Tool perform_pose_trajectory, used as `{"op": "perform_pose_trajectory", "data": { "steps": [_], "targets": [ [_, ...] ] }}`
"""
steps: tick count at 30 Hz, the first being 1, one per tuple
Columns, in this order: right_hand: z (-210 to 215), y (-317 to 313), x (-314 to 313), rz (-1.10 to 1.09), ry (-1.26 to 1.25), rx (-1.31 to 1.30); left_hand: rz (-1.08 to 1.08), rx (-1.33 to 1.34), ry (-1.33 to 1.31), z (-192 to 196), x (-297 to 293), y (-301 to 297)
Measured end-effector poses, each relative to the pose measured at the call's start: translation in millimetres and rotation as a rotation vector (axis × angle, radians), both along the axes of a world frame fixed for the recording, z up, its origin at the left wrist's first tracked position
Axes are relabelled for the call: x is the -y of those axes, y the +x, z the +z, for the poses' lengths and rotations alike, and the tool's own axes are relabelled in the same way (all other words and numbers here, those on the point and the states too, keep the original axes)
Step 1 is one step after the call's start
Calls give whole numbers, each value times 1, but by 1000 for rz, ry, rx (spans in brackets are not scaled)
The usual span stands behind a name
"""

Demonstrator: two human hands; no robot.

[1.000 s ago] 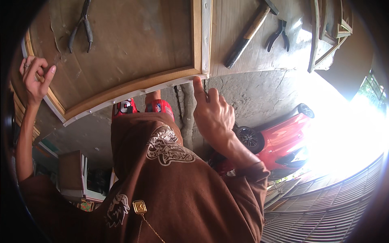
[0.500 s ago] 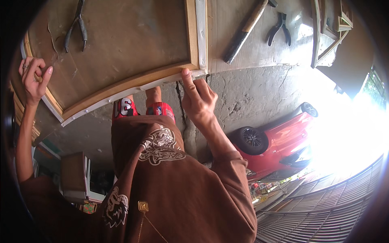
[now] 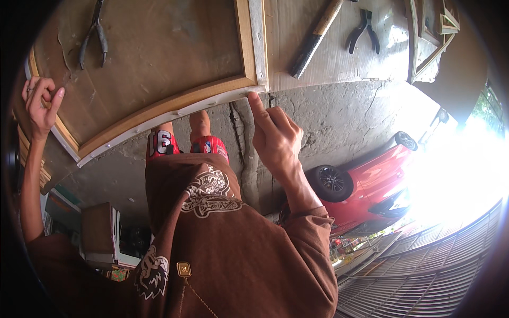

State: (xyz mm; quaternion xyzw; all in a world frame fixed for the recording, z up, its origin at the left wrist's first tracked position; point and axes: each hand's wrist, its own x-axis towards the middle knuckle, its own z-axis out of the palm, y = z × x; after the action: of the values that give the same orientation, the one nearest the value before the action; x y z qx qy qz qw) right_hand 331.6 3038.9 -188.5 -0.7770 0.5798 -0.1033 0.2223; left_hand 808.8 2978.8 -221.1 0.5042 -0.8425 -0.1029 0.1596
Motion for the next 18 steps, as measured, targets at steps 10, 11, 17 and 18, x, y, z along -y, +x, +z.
{"op": "perform_pose_trajectory", "data": {
  "steps": [10,11,17,18],
  "targets": [
    [-52,7,-21,-104,-298,138,-10,26,6,2,2,-3],
    [-56,6,-23,-117,-291,181,-8,34,-4,4,2,-5],
    [-21,13,-11,-98,-171,55,-12,66,-4,3,1,-3],
    [-20,13,-11,-98,-170,59,-16,68,-11,2,1,-3]
  ]
}}
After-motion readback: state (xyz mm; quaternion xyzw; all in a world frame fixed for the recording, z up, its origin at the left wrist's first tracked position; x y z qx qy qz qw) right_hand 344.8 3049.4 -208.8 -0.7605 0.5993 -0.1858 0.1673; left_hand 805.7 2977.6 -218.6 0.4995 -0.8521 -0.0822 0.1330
